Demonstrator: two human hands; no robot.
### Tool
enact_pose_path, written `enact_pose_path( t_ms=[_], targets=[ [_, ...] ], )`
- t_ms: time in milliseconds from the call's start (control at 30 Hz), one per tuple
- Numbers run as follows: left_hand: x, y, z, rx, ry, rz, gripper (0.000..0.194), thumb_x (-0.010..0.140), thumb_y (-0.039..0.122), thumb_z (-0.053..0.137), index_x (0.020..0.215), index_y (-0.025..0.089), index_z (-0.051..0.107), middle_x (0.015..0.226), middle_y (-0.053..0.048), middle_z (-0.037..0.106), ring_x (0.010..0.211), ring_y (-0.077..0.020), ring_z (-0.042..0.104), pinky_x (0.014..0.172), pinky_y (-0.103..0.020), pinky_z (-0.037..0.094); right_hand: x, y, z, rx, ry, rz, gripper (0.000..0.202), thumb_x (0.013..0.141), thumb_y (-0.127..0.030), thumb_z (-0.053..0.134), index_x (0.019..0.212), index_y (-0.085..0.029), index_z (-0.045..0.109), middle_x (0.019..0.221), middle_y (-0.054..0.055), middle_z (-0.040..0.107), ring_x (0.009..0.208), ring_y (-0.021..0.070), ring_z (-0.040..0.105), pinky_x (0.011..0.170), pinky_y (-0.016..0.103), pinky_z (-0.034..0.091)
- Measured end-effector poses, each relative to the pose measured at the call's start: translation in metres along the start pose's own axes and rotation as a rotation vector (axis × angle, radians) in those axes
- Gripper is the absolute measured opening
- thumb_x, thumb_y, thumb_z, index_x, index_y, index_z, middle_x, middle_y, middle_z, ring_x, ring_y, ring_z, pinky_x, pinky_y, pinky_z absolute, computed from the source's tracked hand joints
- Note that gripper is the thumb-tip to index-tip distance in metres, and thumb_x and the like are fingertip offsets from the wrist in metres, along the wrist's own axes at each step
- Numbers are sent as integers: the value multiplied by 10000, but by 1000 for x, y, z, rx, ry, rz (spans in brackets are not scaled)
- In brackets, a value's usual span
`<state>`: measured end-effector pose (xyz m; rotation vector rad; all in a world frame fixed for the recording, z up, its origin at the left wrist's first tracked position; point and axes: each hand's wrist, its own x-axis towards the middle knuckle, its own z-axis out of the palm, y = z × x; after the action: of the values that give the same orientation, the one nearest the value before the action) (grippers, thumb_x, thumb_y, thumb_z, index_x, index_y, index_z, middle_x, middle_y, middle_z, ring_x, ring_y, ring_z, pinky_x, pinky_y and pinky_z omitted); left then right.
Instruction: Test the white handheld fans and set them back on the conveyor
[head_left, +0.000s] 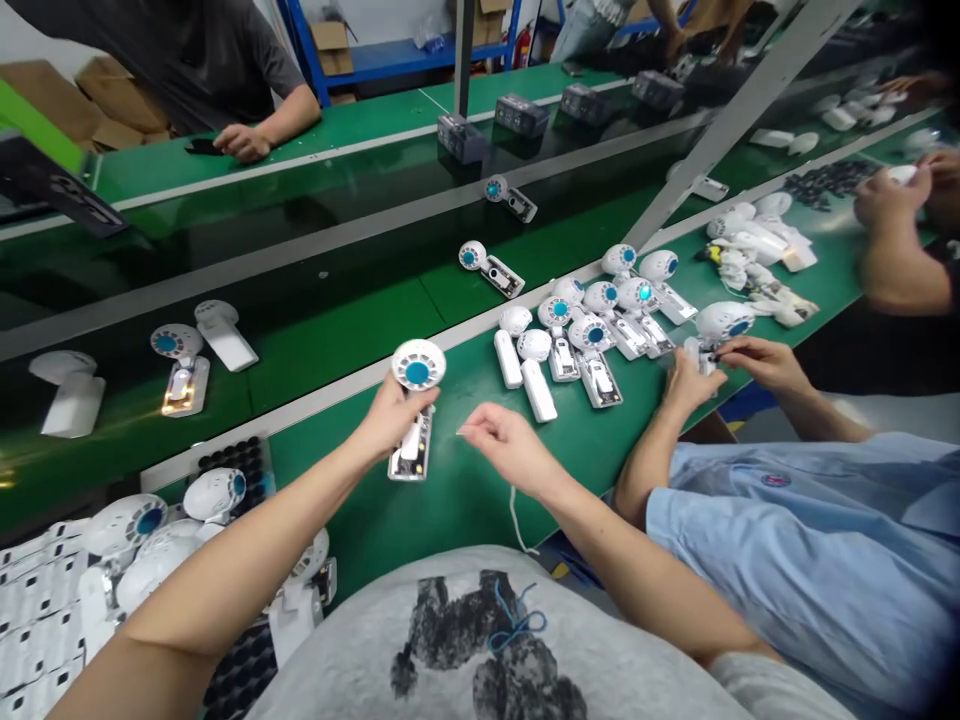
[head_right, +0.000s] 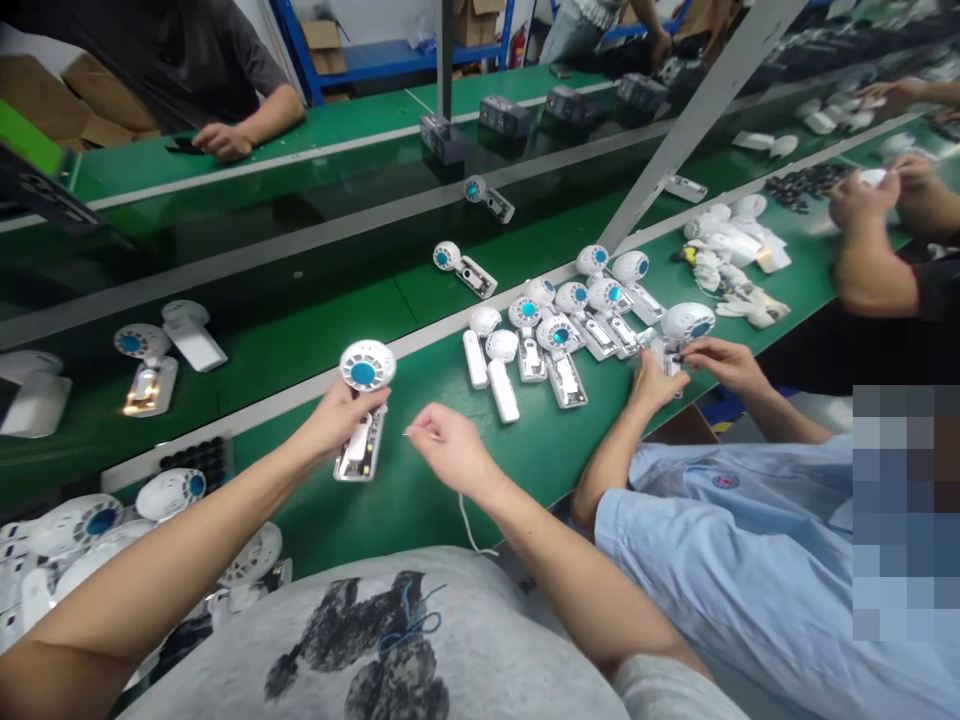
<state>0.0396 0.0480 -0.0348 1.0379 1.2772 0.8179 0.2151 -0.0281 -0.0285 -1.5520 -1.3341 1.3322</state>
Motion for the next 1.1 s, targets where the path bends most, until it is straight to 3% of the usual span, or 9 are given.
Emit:
enact_pose_path(
  t_ms=[100, 300, 367, 433, 600, 700, 900, 1000, 1100],
  targets=[
    [33, -12, -3, 58, 125, -18, 194, 664, 193, 634, 824, 143, 536, 656, 18, 572, 534, -97, 494, 577, -242, 413, -2, 11, -18, 85, 131, 82, 240, 771, -414, 537, 702, -193, 476, 499, -89, 315, 438, 76, 253, 427, 212, 199],
    [90, -20, 53, 160, 166, 15, 192, 581, 88, 699, 753, 114, 617, 704, -42, 657, 626, -147, 593, 651, -275, 465, 7, 28, -2, 81, 5, 125, 320, 801, -503, 493, 736, -190, 474, 541, -83, 262, 490, 88, 220, 442, 219, 163],
    [107, -14, 47, 226, 266, 30, 272, 535, 118, 752, 775, 121, 625, 765, -56, 666, 711, -174, 612, 704, -284, 465, 10, 30, 6, 86, -20, 141, 321, 807, -506, 480, 747, -191, 472, 553, -80, 265, 502, 91, 221, 450, 221, 172],
    [121, -2, 13, 298, 432, 51, 339, 563, 177, 759, 867, 137, 614, 928, -79, 652, 893, -203, 598, 803, -289, 440, 13, 30, 9, 88, -39, 155, 318, 813, -503, 473, 747, -192, 471, 565, -75, 272, 513, 94, 229, 458, 224, 184],
    [141, 25, -132, 433, 1052, -48, 540, 707, 247, 647, 1158, 76, 405, 1333, -264, 303, 1280, -386, 240, 918, -469, 336, 21, 30, 8, 95, -84, 205, 318, 828, -504, 453, 745, -198, 473, 583, -70, 269, 524, 99, 223, 467, 231, 180],
    [147, 25, -190, 453, 1184, -90, 661, 579, 196, 739, 1130, 92, 389, 1325, -268, 272, 1274, -444, 199, 860, -474, 368, 26, 30, 12, 90, -115, 211, 336, 827, -519, 445, 732, -198, 467, 586, -69, 260, 534, 104, 231, 479, 234, 196],
    [157, 21, -205, 254, 895, -112, 451, 534, 33, 687, 922, 137, 482, 1040, -125, 536, 1035, -284, 526, 732, -333, 453, 32, 24, 11, 62, -111, 198, 340, 834, -517, 442, 729, -194, 462, 581, -72, 257, 536, 104, 235, 485, 236, 199],
    [141, 23, -183, 72, 607, -169, 145, 690, 99, 551, 835, 111, 546, 800, -92, 600, 753, -212, 615, 642, -334, 490, 32, 17, 8, 95, -70, 185, 321, 836, -500, 458, 744, -192, 466, 578, -72, 273, 525, 98, 241, 471, 232, 189],
    [108, 18, -142, -176, 269, -196, 195, 789, 209, 448, 851, 110, 605, 762, -107, 631, 682, -202, 623, 610, -354, 511, 30, 7, 10, 132, -55, 146, 299, 843, -477, 465, 764, -189, 468, 573, -70, 305, 516, 93, 266, 462, 225, 203]
  ],
)
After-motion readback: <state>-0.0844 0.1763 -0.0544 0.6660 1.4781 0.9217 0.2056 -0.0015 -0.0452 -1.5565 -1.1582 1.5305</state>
